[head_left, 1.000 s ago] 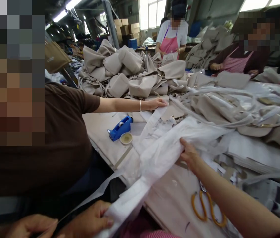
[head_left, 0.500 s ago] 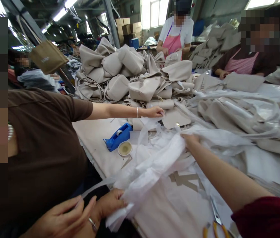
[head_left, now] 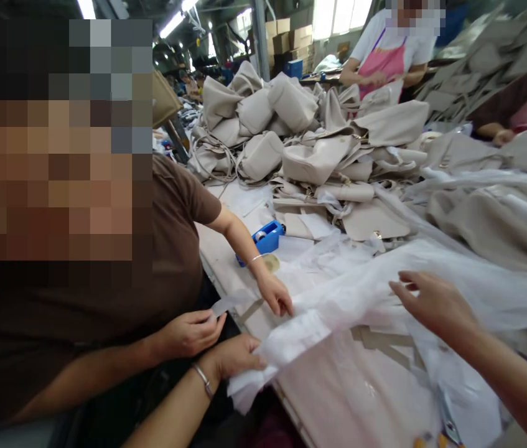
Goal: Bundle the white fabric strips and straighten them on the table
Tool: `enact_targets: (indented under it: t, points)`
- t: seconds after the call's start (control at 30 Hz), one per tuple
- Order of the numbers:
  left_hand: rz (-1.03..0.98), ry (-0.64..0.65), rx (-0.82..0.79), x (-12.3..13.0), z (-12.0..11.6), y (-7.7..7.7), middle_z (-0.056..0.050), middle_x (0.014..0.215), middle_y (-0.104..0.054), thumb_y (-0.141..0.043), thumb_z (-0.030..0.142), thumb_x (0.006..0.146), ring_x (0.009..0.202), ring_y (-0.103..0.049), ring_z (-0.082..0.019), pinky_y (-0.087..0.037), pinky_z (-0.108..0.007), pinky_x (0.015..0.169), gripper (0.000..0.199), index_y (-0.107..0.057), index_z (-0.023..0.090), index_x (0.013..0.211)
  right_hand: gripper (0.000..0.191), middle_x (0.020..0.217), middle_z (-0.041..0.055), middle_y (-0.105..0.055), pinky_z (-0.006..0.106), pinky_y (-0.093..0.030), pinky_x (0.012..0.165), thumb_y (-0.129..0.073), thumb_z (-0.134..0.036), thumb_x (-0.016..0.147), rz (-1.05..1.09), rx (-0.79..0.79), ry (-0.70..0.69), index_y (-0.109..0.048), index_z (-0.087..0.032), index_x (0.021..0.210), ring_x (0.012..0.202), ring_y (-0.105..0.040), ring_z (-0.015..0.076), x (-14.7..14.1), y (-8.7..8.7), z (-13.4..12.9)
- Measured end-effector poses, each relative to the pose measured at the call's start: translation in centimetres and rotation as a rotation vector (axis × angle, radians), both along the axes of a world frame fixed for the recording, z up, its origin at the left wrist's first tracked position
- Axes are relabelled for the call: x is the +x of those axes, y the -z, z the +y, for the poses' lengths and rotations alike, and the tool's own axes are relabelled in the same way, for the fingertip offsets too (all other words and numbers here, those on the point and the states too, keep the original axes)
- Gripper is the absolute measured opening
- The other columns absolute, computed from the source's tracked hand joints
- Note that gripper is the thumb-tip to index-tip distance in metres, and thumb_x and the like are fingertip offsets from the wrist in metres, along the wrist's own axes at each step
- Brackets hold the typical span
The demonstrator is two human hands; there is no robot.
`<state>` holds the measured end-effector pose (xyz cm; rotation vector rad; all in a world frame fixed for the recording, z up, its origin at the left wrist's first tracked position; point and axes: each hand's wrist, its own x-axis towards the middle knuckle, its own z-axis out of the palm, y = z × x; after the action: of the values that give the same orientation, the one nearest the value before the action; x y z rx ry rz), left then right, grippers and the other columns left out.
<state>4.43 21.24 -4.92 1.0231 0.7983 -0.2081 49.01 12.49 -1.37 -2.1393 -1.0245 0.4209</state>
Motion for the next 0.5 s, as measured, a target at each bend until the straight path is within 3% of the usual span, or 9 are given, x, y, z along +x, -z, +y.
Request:
enact_targets:
  t: [0.07,0.1,0.17,0.2,0.23,0.33,0.43,0.5]
  points:
    - [0.006,-0.049,-0.032,0.0,-0.8,0.0,-0.008,0.080,-0.071,-0.084,0.056,0.058,0.062,-0.064,-0.017,-0.049,-0.026,0.059,0.058,-0.073,0.011,0.093,0.031,0.091,0.0096,-0.071,0.039,-0.047,0.080,-0.066,-0.047,0.074,0.025,-0.005,-0.189,-0.072,-0.022,0.091,0.079,-0.063,0.0250,-5.6,-0.8,-2.1]
    - [0.015,-0.075,-0.048,0.0,-1.2,-0.1,-0.008,0.079,-0.071,-0.085,0.054,0.057,0.061,-0.064,-0.017,-0.049,-0.026,0.058,0.057,-0.073,0.011,0.092,0.033,0.081,0.0085,-0.070,0.037,-0.047,0.074,-0.061,-0.052,0.077,0.146,-0.068,-0.281,-0.072,-0.022,0.082,0.074,-0.062,0.0235,-8.9,-0.9,-3.2]
    - [0.023,-0.119,-0.087,0.2,-2.0,-0.5,-0.008,0.076,-0.071,-0.086,0.051,0.057,0.059,-0.064,-0.017,-0.049,-0.026,0.057,0.054,-0.072,0.011,0.091,0.051,0.056,0.0069,-0.062,0.032,-0.043,0.057,-0.053,-0.066,0.081,0.549,-0.340,-0.408,-0.066,-0.019,0.064,0.054,-0.056,0.0190,-15.4,-0.5,-5.4]
    - [0.018,-0.134,-0.106,0.3,-2.3,-0.8,-0.008,0.075,-0.071,-0.086,0.050,0.058,0.059,-0.064,-0.017,-0.049,-0.025,0.056,0.053,-0.072,0.011,0.091,0.057,0.053,0.0070,-0.061,0.030,-0.041,0.052,-0.050,-0.071,0.082,0.811,-0.480,-0.436,-0.066,-0.018,0.067,0.049,-0.054,0.0178,-18.4,-0.1,-6.3]
    - [0.009,-0.145,-0.120,0.5,-2.6,-1.1,-0.008,0.075,-0.071,-0.086,0.049,0.058,0.060,-0.064,-0.016,-0.049,-0.025,0.056,0.052,-0.072,0.010,0.091,0.058,0.060,0.0078,-0.065,0.028,-0.041,0.052,-0.053,-0.072,0.081,1.070,-0.539,-0.430,-0.068,-0.016,0.074,0.053,-0.057,0.0172,-21.0,0.4,-7.1]
    - [-0.018,-0.182,-0.099,0.9,-3.3,-1.7,-0.008,0.078,-0.071,-0.086,0.046,0.059,0.061,-0.063,-0.015,-0.048,-0.025,0.059,0.051,-0.072,0.009,0.092,0.050,0.092,0.0090,-0.071,0.022,-0.045,0.060,-0.065,-0.064,0.080,1.614,-0.392,-0.313,-0.070,-0.016,0.096,0.076,-0.064,0.0155,-26.3,2.0,-7.5]
    - [-0.010,-0.223,-0.026,1.1,-3.8,-2.2,-0.006,0.075,-0.069,-0.087,0.047,0.057,0.058,-0.059,-0.013,-0.045,-0.024,0.059,0.052,-0.071,0.009,0.089,0.043,0.090,0.0072,-0.071,0.026,-0.050,0.068,-0.076,-0.051,0.074,1.868,-0.278,-0.141,-0.067,-0.015,0.096,0.078,-0.066,0.0161,-28.8,2.9,-5.9]
    - [0.010,-0.222,0.018,1.0,-4.2,-2.4,-0.004,0.072,-0.068,-0.086,0.048,0.058,0.056,-0.056,-0.012,-0.042,-0.024,0.057,0.050,-0.071,0.010,0.086,0.038,0.083,0.0056,-0.071,0.030,-0.052,0.072,-0.081,-0.038,0.068,1.880,-0.235,-0.045,-0.066,-0.015,0.094,0.074,-0.066,0.0181,-29.8,3.2,-4.6]
